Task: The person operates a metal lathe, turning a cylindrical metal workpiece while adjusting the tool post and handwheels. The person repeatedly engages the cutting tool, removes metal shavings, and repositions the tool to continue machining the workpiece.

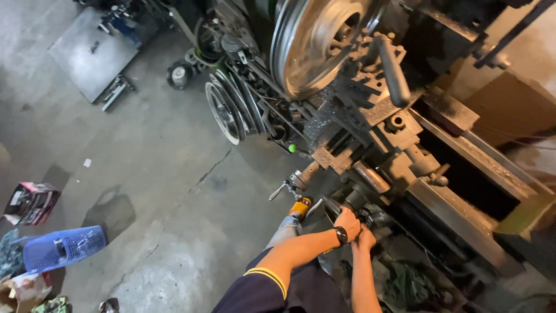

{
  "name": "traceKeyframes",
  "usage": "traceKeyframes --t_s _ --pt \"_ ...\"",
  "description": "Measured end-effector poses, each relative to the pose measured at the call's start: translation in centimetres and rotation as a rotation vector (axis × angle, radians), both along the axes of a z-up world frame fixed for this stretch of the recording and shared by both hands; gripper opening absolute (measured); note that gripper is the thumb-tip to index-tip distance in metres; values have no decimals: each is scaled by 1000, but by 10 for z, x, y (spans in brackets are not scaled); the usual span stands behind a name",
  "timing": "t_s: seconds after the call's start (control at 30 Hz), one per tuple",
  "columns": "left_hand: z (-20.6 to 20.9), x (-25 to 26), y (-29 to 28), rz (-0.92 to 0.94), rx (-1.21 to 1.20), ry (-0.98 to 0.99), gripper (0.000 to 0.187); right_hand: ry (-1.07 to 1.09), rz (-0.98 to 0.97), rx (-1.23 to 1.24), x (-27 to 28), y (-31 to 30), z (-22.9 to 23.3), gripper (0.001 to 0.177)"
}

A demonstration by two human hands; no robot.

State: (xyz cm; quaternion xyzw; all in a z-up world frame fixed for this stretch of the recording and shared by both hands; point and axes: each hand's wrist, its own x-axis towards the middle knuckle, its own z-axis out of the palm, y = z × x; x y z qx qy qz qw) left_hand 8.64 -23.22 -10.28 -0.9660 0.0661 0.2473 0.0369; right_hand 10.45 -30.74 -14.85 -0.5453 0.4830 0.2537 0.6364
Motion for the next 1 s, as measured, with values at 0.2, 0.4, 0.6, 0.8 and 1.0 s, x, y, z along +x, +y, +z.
traceKeyframes --t_s 0.2,0.4,0.6,0.8,1.0 --pt "19 -4 55 -104 -372 -421 51 -92 -104 65 -5 -11 -52 30" --pt "59 13 122 68 -409 362 75 -58 -180 313 -4 -34 -105 13" --pt "53 12 108 53 -438 282 68 -21 -131 544 3 -47 -131 28" --pt "25 14 78 106 -276 210 71 105 -77 405 11 -29 -86 26" --pt "34 10 48 141 -138 181 70 247 -135 -103 23 -19 -68 22"
